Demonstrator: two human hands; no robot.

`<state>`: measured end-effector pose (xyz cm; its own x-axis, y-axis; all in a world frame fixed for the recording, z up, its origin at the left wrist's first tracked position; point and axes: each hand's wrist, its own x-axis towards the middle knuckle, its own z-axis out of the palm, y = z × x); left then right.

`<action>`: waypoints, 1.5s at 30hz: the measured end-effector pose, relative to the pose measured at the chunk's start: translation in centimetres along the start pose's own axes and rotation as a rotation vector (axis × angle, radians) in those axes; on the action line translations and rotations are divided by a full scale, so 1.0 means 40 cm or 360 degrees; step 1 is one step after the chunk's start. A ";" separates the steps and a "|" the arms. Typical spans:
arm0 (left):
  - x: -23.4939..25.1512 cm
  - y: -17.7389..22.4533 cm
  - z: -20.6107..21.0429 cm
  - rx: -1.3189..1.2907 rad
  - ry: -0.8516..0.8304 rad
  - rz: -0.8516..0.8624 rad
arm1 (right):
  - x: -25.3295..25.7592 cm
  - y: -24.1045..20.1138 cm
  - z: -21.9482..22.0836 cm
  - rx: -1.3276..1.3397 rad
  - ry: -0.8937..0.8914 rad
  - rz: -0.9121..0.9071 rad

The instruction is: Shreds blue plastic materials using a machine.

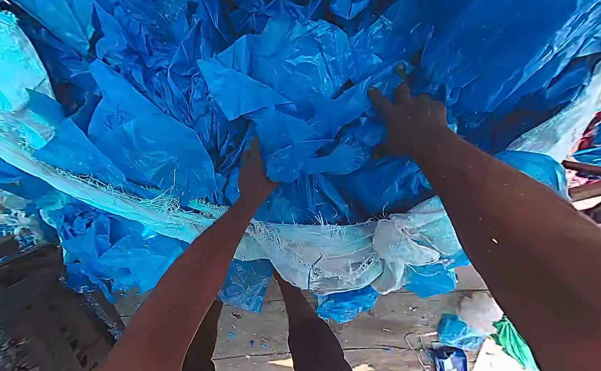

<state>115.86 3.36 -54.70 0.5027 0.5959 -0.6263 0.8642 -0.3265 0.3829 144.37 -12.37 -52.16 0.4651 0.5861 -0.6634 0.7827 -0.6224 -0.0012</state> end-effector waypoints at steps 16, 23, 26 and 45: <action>0.140 -0.132 0.135 -0.0145 -0.0476 0.0305 | 0.032 -0.028 0.103 -0.0065 -0.0270 0.0097; -0.107 -0.122 0.074 -0.0130 -0.0519 0.0325 | -0.241 -0.090 0.121 0.0244 -0.0248 0.0393; -0.264 -0.103 -0.015 -0.0188 -0.0531 0.0210 | -0.403 -0.145 0.077 0.0447 -0.0202 0.0529; -0.913 0.149 -0.913 -0.0737 0.0135 0.0877 | -1.220 -0.587 -0.528 0.1689 0.1088 0.0866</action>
<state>101.76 6.45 -4.73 0.8427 0.4950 -0.2118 0.3776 -0.2629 0.8879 112.02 -15.42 -3.95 0.9596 0.0869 -0.2677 -0.1072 -0.7666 -0.6331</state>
